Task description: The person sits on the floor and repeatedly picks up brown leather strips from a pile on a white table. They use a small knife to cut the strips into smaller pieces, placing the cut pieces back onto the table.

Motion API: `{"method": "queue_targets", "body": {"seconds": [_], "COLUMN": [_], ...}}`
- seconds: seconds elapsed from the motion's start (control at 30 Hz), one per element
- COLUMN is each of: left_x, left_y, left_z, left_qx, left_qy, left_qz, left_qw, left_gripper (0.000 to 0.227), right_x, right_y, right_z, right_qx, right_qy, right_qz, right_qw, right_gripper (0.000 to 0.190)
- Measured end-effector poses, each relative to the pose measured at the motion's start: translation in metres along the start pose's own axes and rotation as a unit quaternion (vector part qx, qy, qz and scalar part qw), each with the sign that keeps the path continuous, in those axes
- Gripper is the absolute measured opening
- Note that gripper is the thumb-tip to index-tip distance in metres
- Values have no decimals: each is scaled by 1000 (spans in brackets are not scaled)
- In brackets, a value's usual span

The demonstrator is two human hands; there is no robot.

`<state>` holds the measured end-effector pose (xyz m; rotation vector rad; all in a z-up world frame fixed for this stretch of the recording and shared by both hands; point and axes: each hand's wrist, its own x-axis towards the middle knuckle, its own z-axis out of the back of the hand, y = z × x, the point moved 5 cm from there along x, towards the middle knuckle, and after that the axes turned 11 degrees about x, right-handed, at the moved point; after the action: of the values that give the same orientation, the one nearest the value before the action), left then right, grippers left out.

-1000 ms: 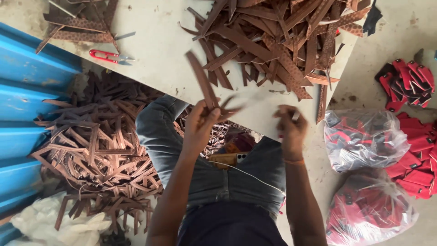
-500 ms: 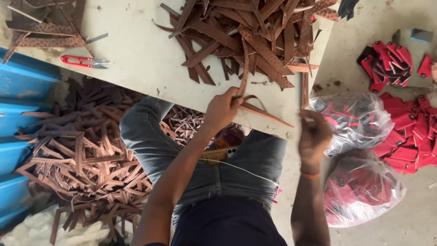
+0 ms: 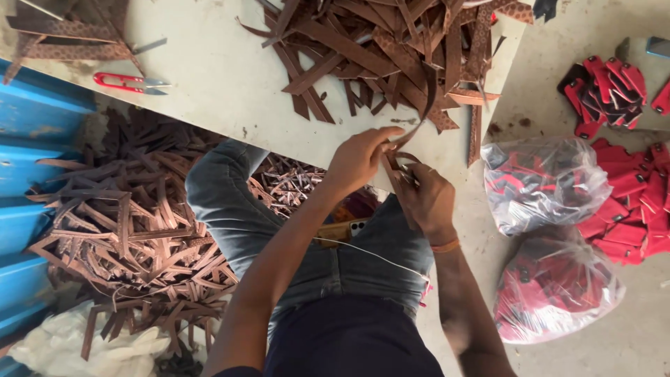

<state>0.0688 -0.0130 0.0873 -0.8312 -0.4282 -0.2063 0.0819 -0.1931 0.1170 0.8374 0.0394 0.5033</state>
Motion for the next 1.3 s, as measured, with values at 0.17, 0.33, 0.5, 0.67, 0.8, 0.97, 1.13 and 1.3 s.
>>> {"method": "queue_targets", "body": {"seconds": [0.17,0.33,0.5,0.67,0.8,0.97,1.13,1.3], "left_x": [-9,-14,-28,-28,-27,-29,-22,-17], "left_y": [-4,-17,-6,-9,-8,-19,-22,-12], "left_z": [-5,-7,-32,-30,-24,-16,-11,-2], "left_qx": [37,236,285,237,199,198,187,76], "left_qy": [109,73,50,73,16,-14,-36,-17], "left_qz": [81,82,21,33,74,68,80,162], "left_qw": [990,966,957,968,977,978,978,984], "left_gripper": [31,30,37,36,31,29,22,14], "right_x": [4,11,23,34,30,20,23,13], "right_y": [13,14,19,-3,-21,-37,3,21], "right_z": [14,17,24,18,17,-8,-8,27], "right_qx": [-50,-13,37,42,78,305,289,76], "right_qy": [-41,-57,-91,-78,-37,44,55,-12], "right_qz": [38,37,15,36,-4,-151,-165,-44], "right_qw": [997,998,995,995,996,939,941,996], "right_gripper": [10,17,38,30,14,15,22,38]}}
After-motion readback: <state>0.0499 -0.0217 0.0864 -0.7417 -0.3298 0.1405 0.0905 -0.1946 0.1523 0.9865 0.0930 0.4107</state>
